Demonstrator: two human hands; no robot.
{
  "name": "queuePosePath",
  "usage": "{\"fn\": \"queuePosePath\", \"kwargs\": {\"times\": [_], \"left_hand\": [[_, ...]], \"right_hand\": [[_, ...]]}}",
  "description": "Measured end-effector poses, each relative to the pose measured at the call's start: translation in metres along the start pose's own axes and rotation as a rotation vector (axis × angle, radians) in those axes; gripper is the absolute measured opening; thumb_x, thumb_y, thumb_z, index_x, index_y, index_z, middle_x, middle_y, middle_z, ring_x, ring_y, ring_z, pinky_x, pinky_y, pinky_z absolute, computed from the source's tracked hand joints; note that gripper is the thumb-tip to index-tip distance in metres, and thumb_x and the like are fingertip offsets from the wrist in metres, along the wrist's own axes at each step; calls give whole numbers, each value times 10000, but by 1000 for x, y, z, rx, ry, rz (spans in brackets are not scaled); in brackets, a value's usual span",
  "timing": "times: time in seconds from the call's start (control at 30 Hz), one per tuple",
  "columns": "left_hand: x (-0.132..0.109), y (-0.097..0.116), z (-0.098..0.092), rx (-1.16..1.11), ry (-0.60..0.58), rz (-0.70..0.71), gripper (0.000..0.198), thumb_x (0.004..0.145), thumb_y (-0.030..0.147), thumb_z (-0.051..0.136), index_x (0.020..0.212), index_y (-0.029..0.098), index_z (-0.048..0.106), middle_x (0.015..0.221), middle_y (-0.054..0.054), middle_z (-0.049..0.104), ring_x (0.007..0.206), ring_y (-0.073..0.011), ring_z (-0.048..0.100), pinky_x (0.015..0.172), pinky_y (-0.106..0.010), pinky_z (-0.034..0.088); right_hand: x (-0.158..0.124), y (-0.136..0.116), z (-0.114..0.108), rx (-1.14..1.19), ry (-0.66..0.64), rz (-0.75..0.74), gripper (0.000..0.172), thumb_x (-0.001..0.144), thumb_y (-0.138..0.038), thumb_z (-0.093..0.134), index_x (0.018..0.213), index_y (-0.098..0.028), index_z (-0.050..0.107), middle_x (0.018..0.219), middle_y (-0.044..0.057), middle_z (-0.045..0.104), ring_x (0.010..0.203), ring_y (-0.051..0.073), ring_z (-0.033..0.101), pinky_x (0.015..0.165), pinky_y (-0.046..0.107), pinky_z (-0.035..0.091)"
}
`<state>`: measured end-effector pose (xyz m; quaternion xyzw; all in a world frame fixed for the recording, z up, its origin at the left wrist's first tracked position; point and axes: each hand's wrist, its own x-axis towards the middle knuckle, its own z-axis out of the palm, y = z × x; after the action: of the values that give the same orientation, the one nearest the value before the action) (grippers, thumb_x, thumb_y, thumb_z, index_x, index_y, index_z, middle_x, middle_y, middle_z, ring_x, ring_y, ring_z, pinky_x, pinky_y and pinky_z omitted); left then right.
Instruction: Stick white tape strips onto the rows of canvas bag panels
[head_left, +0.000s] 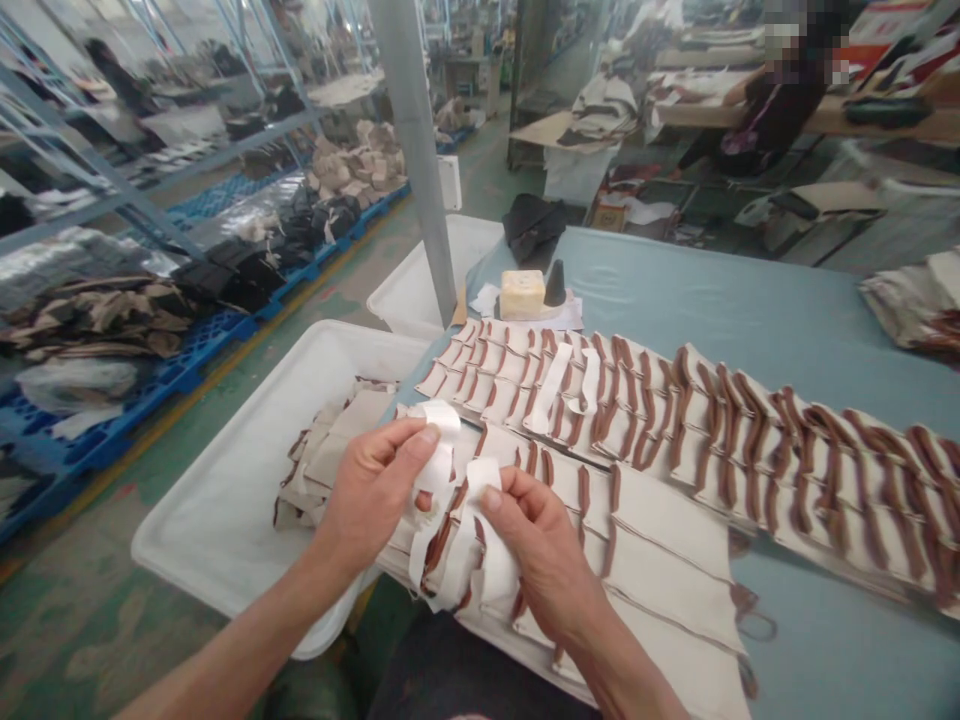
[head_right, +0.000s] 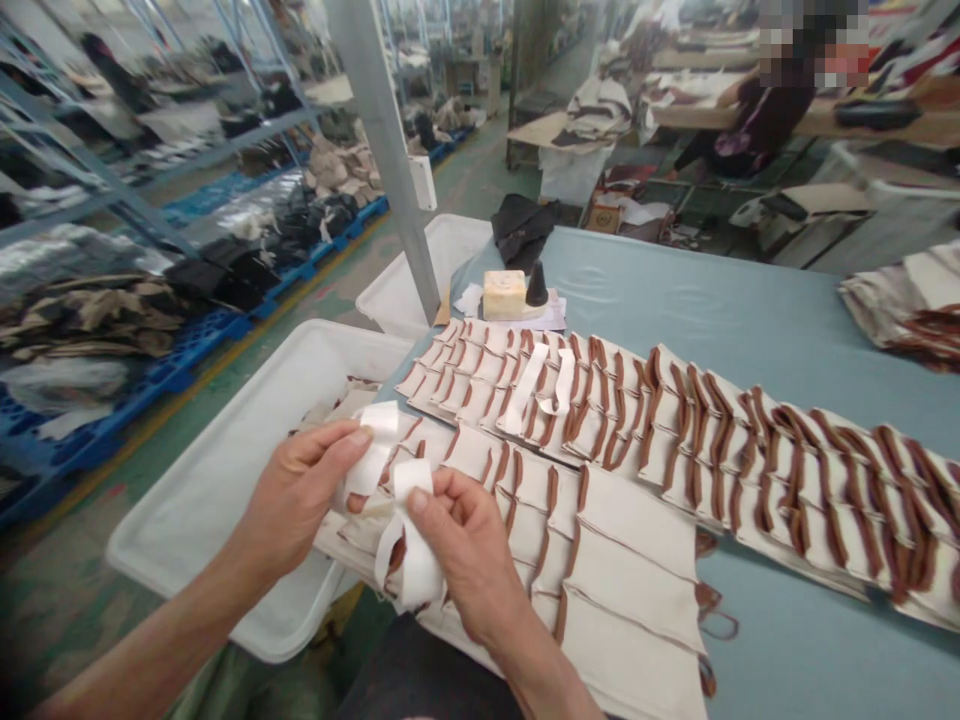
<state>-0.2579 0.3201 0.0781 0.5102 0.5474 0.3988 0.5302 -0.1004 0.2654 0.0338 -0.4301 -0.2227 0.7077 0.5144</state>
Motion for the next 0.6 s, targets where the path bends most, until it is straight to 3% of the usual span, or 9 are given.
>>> {"fn": "queuePosePath", "kwargs": {"times": [0.2, 0.33, 0.37, 0.47, 0.53, 0.6], "left_hand": [[-14, -8, 5, 55, 83, 79, 331, 882, 449, 643, 895, 138, 755, 690, -10, 692, 510, -118, 555, 425, -194, 499], [-21, -13, 6, 104, 95, 166, 332, 918, 444, 617, 897, 150, 770, 717, -12, 710, 582, -131, 592, 494, -197, 501], [-23, -15, 6, 123, 94, 191, 326, 931, 432, 607, 884, 154, 771, 721, -11, 710, 629, -140, 619, 542, -201, 511], [-28, -19, 7, 143, 92, 238, 307, 957, 398, 586, 891, 161, 770, 764, -12, 724, 739, -156, 662, 652, -213, 518], [-31, -21, 8, 113, 69, 215, 303, 958, 399, 582, 912, 162, 765, 793, -14, 737, 696, -144, 641, 597, -209, 496], [-33, -22, 7, 72, 44, 185, 306, 949, 412, 584, 865, 163, 741, 735, -1, 714, 593, -122, 583, 511, -205, 448]], "right_hand": [[-12, 12, 3, -163, 49, -173, 440, 797, -578, 835, 819, -196, 617, 570, -54, 581, 419, 56, 434, 395, 160, 380], [-20, 12, 11, -354, 44, -283, 368, 857, -539, 783, 874, -186, 679, 920, 55, 730, 473, 52, 480, 398, 182, 404], [-21, 11, 14, -414, 46, -301, 347, 871, -525, 769, 885, -187, 689, 918, 52, 725, 478, 56, 481, 403, 188, 410], [-20, 11, 21, -578, 88, -356, 300, 890, -485, 741, 850, -190, 700, 629, -27, 584, 459, 77, 433, 407, 194, 392], [-18, 12, 24, -593, 98, -369, 321, 881, -494, 744, 800, -188, 695, 557, -46, 512, 461, 83, 410, 402, 192, 356], [-16, 12, 26, -481, 75, -348, 383, 839, -544, 777, 764, -184, 672, 576, -35, 542, 476, 78, 408, 414, 190, 332]]}}
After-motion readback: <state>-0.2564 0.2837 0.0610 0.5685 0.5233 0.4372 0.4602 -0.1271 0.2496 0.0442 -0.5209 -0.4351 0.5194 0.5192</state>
